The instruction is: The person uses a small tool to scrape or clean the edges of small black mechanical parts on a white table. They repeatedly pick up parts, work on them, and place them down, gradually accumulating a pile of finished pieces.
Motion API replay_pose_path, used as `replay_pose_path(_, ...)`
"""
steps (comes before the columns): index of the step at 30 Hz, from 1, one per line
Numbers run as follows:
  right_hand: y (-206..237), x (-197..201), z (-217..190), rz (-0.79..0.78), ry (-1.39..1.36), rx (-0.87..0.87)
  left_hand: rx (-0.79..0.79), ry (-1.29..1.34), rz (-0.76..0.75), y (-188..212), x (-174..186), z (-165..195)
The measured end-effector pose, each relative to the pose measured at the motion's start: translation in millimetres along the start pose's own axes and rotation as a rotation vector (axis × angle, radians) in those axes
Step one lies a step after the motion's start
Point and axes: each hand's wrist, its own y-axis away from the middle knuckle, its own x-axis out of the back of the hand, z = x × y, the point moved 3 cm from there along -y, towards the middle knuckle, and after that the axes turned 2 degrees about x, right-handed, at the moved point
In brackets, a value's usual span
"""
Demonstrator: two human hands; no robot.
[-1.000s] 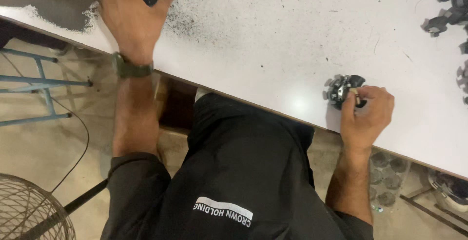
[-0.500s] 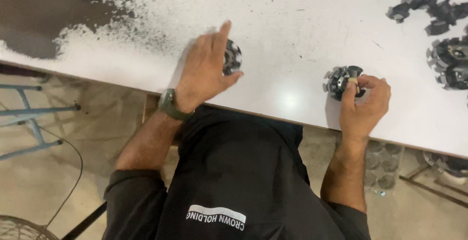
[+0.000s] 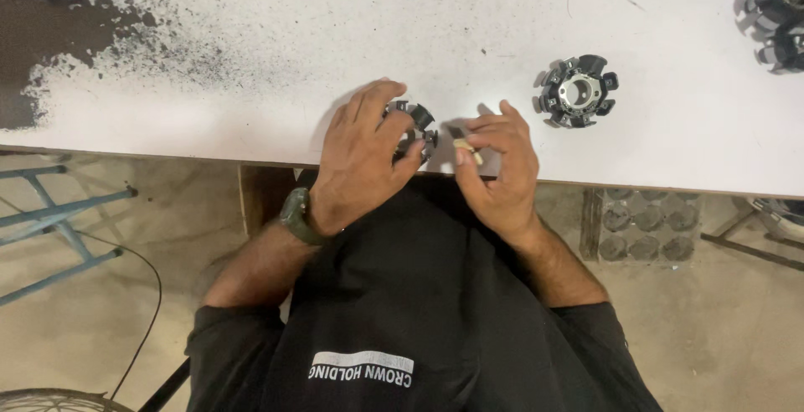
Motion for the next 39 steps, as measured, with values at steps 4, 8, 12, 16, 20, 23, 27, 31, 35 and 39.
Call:
replay_pose_path(4,-10,-20,-10,-0.125,0.029,0.025,0.137,0.015,0.091,8,-10,-10)
replay_pose_path(8,-17,-27,-14,-0.130,0.148,0.073,0.180,0.049,0.120,10,-9,-15)
replay_pose_path(12,-18,-29,-17,-0.140,0.185,0.083,0.160,0.117,0.107,8,-7,-20)
replay_pose_path(16,-17,-31,-19,-0.126,0.222,0.105,0.150,0.097,0.078,9,-8,-23)
replay_pose_path(20,-19,-34,-20,-0.157,0.244,0.135,0.133,0.093,0.109,11,-9,-22)
replay_pose_path(23,-22,-32,-22,-0.173,0.233,0.132,0.132,0.137,0.164,12,-7,-22)
replay_pose_path(27,-28,-30,-26,-0.191,0.229,0.097,0.108,0.152,0.202,12,-5,-21)
replay_pose_path(31,-33,-28,-28,-0.233,0.236,0.055,0.096,0.163,0.165,13,-8,-19)
replay_pose_path(35,-37,-27,-28,-0.260,0.203,0.025,0.103,0.196,0.182,12,-13,-16)
replay_pose_path(39,-37,-27,-27,-0.261,0.198,0.016,0.125,0.154,0.191,11,-20,-19)
